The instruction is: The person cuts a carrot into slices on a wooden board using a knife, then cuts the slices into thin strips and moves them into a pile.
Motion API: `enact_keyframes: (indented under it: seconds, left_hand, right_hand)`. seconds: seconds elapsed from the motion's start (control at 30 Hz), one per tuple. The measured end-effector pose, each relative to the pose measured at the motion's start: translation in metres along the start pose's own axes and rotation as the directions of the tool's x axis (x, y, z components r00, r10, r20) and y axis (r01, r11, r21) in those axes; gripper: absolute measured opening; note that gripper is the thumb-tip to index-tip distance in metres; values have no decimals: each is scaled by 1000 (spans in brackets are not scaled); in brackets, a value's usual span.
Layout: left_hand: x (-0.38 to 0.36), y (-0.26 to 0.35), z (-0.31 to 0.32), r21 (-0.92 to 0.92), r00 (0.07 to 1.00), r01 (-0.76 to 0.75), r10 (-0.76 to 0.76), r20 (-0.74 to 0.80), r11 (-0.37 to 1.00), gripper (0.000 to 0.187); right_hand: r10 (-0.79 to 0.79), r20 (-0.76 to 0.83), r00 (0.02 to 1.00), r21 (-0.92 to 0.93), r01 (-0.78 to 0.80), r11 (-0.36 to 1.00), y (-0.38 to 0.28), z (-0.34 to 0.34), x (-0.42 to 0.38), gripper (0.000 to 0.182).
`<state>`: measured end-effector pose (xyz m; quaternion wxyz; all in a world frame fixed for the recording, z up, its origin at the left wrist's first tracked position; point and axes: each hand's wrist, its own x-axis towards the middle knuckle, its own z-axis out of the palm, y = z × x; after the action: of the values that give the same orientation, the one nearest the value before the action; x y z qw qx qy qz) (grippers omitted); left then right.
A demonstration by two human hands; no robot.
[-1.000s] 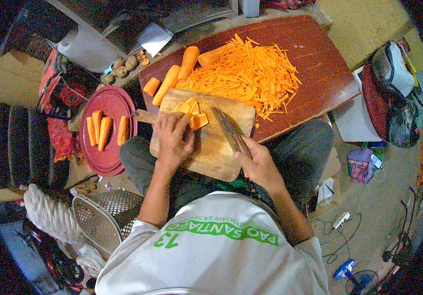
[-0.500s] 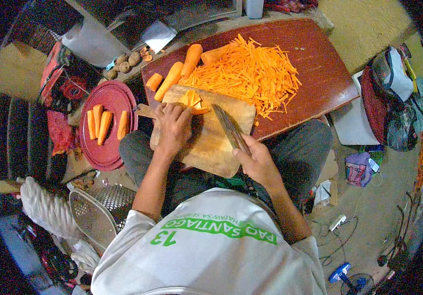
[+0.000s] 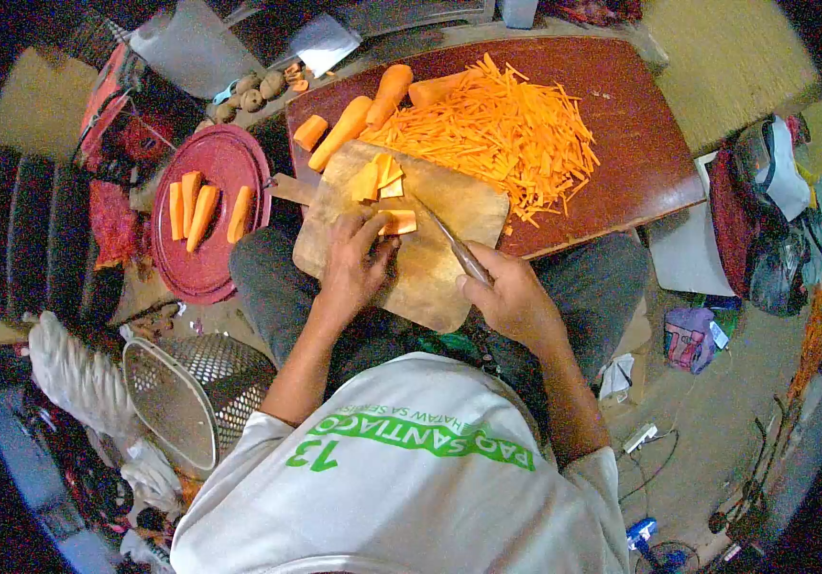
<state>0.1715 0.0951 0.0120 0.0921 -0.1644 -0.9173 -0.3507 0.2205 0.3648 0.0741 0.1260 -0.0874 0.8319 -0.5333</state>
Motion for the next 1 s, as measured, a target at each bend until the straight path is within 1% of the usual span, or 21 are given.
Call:
enact_keyframes:
  seconds: [0.07,0.17,0.27,0.37,0.4,0.5,0.57,0.6,0.67,0.7,0.77,1.0]
  left_hand:
    - [3,-8,6,-63,999,-51,50,-16,997,42]
    - [5,-15,9,-105,983,-185,182,-38,977,37]
    - [0,-15,5,-150,975,-205,216,60,967,38]
    - [-6,-3,-7,-80,950,-207,220,224,975,42]
    - [-8,1,-9,-54,945,-219,226,238,974,44]
    - [-12,11,-13,4,933,-242,232,275,970,49]
    - [-12,16,-15,15,930,-237,222,291,971,54]
    - [-12,17,-14,25,935,-252,236,265,968,48]
    - [-11,18,-12,50,942,-277,261,211,960,36]
    - [-12,18,-12,103,939,-292,264,221,951,36]
    - [-13,19,-11,204,931,-325,274,243,924,37]
    - [-7,26,-11,200,934,-319,273,229,926,37]
  right_hand:
    - [8,37,999,-5,-8,1000,4,-1,-2,44]
    - [149,121,981,-13,-148,989,-9,-7,-18,43]
    - [180,118,977,163,-198,967,-19,-3,-37,43]
    - [93,59,994,73,-97,993,-6,4,-55,45]
    - [138,33,990,3,-138,990,-11,8,-58,46]
    - [-18,-22,1000,-102,15,995,-16,20,-55,44]
    - [-15,67,998,-201,28,979,-16,23,-47,46]
    - [-12,113,993,-250,40,967,-16,24,-43,47]
    - [12,142,990,-309,33,950,-22,23,-41,48]
    - [24,156,987,-337,30,941,-26,23,-40,49]
    - [26,165,986,-353,34,935,-35,21,-41,50]
    - [106,170,980,-405,-28,914,-44,19,-43,53]
